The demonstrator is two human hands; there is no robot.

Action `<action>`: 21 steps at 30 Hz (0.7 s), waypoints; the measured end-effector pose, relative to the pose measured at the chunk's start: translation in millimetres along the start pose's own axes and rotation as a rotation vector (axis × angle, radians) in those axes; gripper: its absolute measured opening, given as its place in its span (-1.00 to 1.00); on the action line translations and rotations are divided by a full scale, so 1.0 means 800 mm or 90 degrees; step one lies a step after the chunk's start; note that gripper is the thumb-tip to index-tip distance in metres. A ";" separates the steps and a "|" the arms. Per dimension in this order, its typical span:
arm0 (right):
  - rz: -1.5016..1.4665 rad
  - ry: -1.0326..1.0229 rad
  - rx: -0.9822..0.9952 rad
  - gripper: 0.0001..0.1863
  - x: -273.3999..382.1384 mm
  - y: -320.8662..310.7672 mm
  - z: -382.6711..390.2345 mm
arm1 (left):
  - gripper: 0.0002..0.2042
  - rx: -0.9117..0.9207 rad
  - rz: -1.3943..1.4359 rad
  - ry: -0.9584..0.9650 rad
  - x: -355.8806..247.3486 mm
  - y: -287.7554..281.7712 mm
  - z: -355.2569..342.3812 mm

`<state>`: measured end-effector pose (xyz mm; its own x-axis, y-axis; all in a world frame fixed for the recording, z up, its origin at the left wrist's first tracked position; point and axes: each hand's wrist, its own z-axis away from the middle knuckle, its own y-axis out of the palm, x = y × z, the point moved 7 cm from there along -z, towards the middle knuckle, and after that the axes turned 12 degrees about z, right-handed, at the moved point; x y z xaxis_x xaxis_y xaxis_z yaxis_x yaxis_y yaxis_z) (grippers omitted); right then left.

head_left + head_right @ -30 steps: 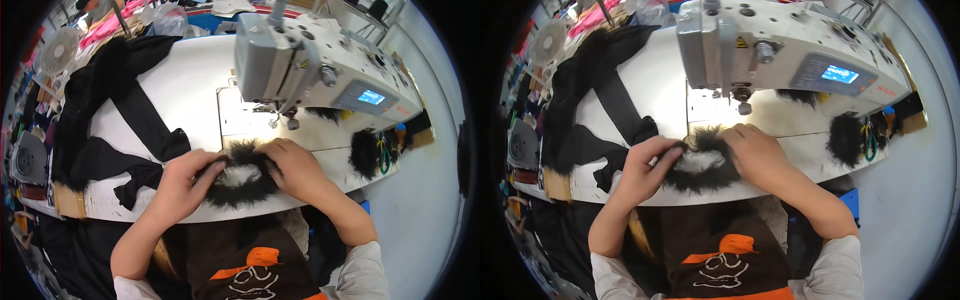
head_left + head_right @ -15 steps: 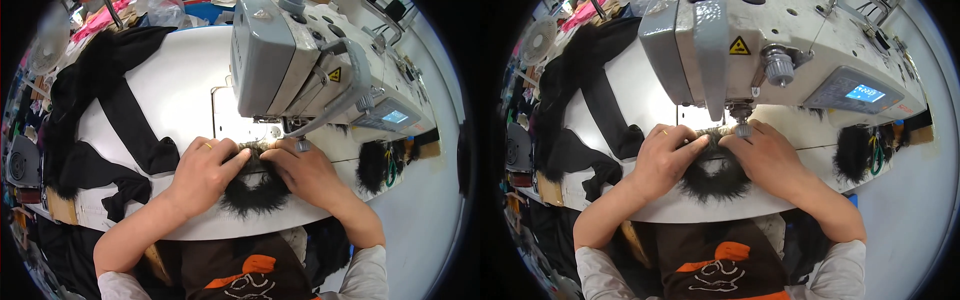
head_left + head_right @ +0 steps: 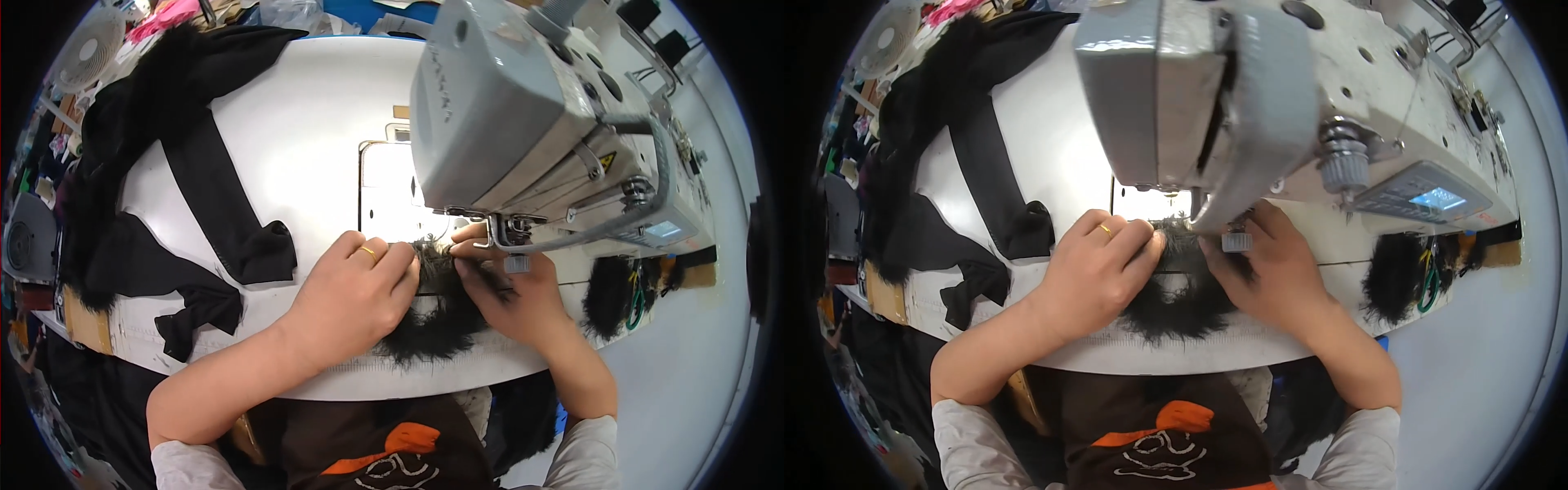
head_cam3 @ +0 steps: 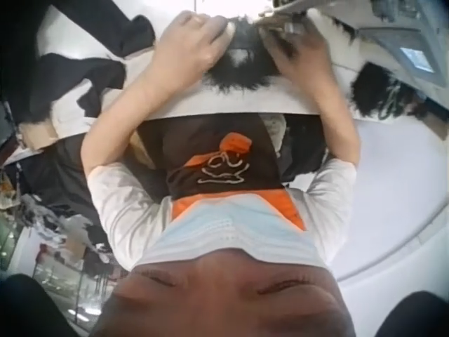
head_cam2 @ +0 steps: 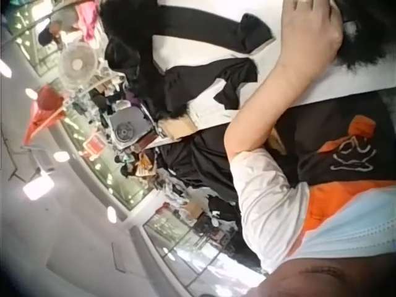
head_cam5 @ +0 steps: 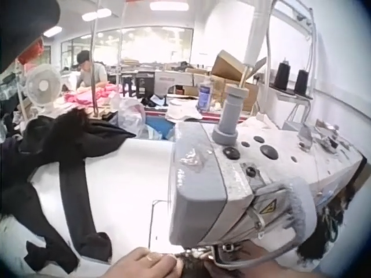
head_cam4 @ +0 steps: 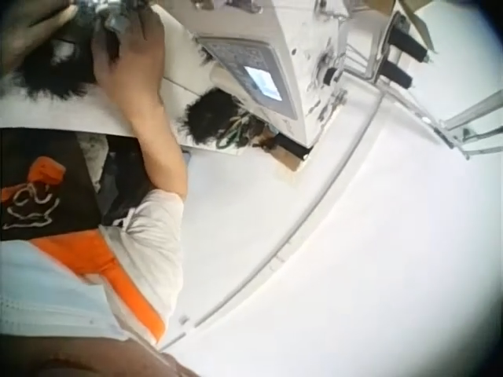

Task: Sewing and trimming faux fur pieces onto black fabric components using an industrial sewing machine.

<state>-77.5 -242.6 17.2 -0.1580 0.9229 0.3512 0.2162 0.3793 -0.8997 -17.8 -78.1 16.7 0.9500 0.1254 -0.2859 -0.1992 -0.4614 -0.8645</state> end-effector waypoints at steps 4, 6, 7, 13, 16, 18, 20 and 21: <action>-0.044 -0.007 -0.032 -0.71 0.024 0.000 -0.011 | -0.85 -0.036 -0.067 0.052 -0.005 0.007 0.003; -0.074 -0.024 -0.019 -0.64 0.036 0.013 -0.014 | -0.85 -0.034 -0.072 0.054 -0.006 0.008 0.003; -0.038 -0.039 0.001 -0.60 0.038 0.020 -0.014 | -0.86 -0.029 -0.061 0.055 -0.005 0.007 0.004; 0.198 -0.063 0.051 -0.54 0.009 0.014 0.011 | -0.66 0.009 -0.045 0.035 -0.010 0.007 0.004; 0.163 -0.036 -0.019 -0.63 0.021 -0.006 0.001 | -0.64 0.021 -0.044 0.032 -0.011 0.006 0.003; -0.022 0.026 0.003 -0.67 0.028 0.005 -0.004 | -0.89 -0.008 -0.054 0.037 -0.008 0.006 0.003; -0.137 0.034 0.001 -0.68 0.030 0.019 -0.005 | -0.87 0.001 -0.044 0.039 -0.009 0.007 0.002; -0.141 0.037 -0.005 -0.68 0.024 0.026 -0.002 | -0.84 0.005 -0.037 0.032 -0.008 0.006 0.002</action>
<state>-74.6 -217.3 5.6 -0.1464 0.8193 0.5543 0.1894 0.5732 -0.7972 -25.1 -80.1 13.6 0.9708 0.1082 -0.2141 -0.1447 -0.4475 -0.8825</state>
